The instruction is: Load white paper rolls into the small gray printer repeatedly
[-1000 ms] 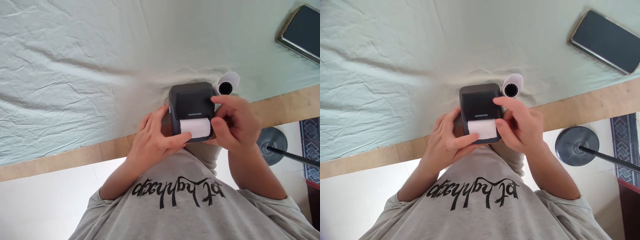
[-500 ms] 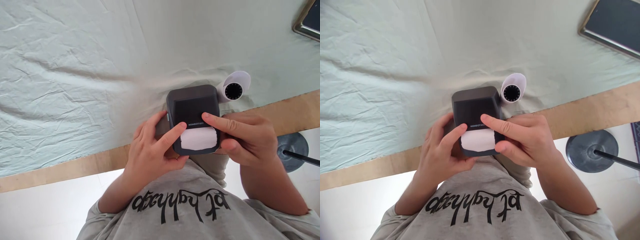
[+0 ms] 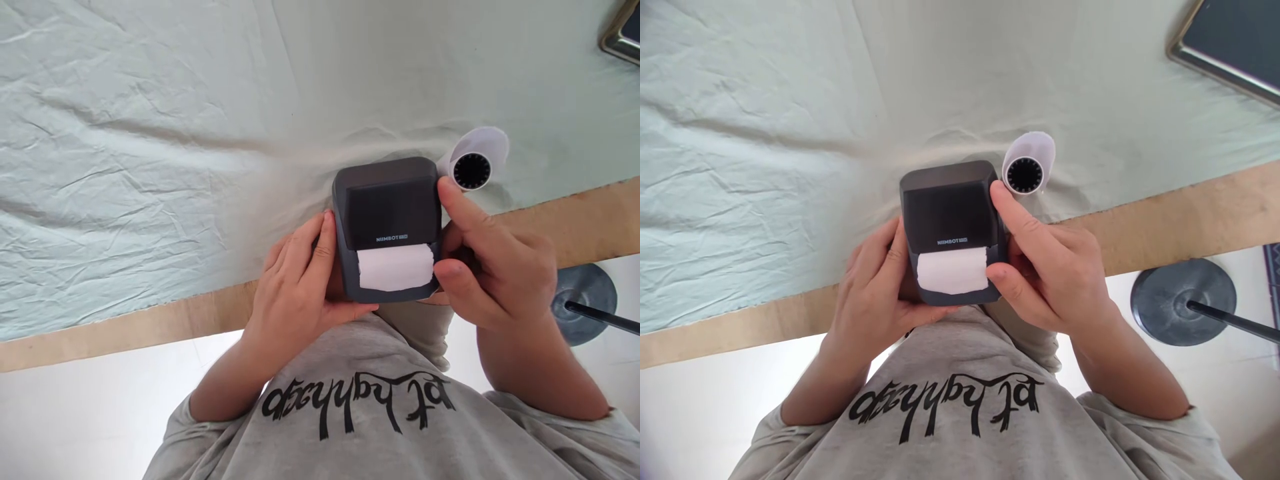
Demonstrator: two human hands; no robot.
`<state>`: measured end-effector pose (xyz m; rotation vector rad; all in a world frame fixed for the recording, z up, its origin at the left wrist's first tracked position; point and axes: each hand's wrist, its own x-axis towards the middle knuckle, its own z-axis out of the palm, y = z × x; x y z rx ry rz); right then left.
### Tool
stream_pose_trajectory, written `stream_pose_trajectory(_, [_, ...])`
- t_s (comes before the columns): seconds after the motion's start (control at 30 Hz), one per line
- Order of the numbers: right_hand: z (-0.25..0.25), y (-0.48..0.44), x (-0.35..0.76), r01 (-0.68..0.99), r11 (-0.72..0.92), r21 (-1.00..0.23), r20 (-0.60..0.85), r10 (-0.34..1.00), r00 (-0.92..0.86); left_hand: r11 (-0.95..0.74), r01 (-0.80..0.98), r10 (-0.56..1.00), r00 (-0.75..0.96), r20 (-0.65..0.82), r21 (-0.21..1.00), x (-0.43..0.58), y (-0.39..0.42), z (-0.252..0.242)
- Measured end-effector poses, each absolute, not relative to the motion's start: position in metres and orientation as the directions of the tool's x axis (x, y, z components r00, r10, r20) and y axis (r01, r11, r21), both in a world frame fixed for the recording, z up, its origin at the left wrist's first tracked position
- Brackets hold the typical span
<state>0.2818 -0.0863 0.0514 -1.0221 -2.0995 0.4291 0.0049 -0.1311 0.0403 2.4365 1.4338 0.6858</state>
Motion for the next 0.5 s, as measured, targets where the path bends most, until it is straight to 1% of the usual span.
stream_pose_trajectory(0.13, [0.053, -0.086, 0.281, 0.516, 0.617, -0.594, 0.451, 0.787, -0.421, -0.474, 0.750, 0.880, 0.406, 0.246, 0.462, 0.003, -0.129, 0.044])
stream_pose_trajectory(0.27, [0.050, -0.089, 0.280, 0.502, 0.592, -0.630, 0.456, 0.806, -0.378, -0.463, 0.764, 0.886, 0.391, 0.249, 0.450, 0.005, -0.130, 0.044])
stream_pose_trajectory(0.43, [0.044, -0.094, 0.285, 0.548, 0.461, -0.698, 0.355, 0.887, -0.295, -0.470, 0.752, 0.882, 0.404, 0.241, 0.462, 0.003, -0.131, 0.043])
stream_pose_trajectory(0.5, [0.043, -0.096, 0.289, 0.542, 0.411, -0.734, 0.316, 0.912, -0.263, -0.468, 0.755, 0.883, 0.412, 0.223, 0.459, 0.003, -0.130, 0.045])
